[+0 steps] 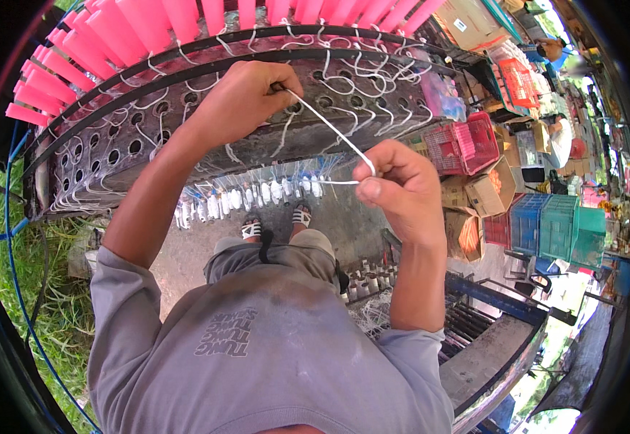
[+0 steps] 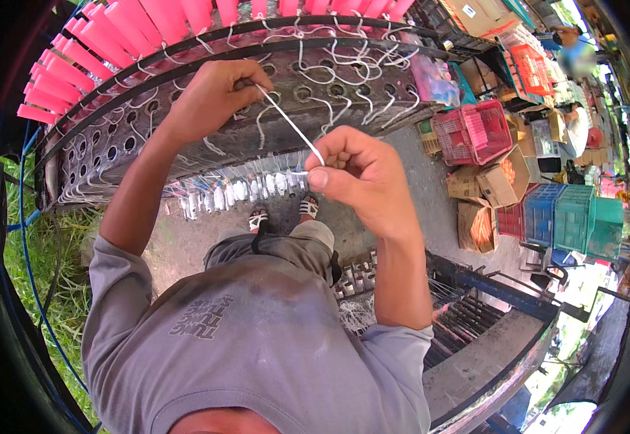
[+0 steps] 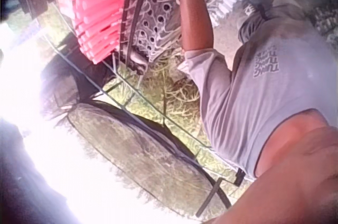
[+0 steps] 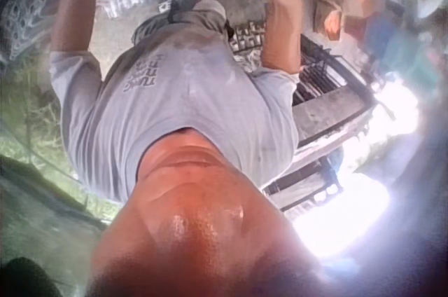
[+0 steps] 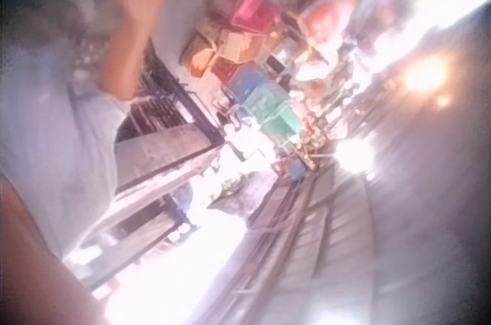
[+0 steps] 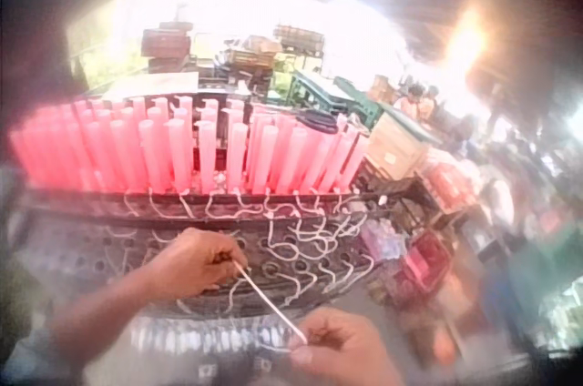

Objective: The person places pink candles into a red basket, then moves to a metal rack and threads white wicks through holes in the rack, securing them with small metal rings. The person continues threading and securing wicks across the rack.

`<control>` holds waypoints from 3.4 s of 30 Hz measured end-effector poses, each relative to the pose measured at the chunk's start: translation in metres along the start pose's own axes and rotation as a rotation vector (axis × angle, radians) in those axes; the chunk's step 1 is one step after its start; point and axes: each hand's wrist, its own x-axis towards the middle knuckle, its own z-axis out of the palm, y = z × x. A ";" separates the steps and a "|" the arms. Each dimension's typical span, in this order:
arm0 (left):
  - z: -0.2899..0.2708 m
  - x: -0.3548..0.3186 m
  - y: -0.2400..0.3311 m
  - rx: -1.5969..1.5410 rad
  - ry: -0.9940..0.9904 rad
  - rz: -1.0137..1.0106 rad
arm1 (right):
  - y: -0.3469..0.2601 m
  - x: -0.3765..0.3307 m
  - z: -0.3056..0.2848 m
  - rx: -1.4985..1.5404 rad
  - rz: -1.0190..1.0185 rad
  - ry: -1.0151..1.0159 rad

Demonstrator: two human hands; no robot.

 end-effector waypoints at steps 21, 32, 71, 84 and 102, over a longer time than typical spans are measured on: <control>0.155 -0.095 0.112 -1.041 0.215 -0.330 | 0.018 -0.041 -0.060 -0.856 -0.857 -0.299; 0.123 -0.159 0.125 0.400 0.524 -0.286 | 0.069 -0.021 0.012 -0.020 -0.078 -0.356; -0.017 0.010 0.031 0.326 0.405 -0.267 | -0.031 0.155 -0.075 -0.933 -0.311 -0.450; -0.043 -0.067 -0.004 -0.493 0.245 -0.456 | -0.018 0.144 -0.063 -0.677 -0.266 -0.467; 0.050 -0.153 -0.023 -0.213 -0.021 -0.094 | -0.009 0.070 0.058 -0.362 0.252 -0.344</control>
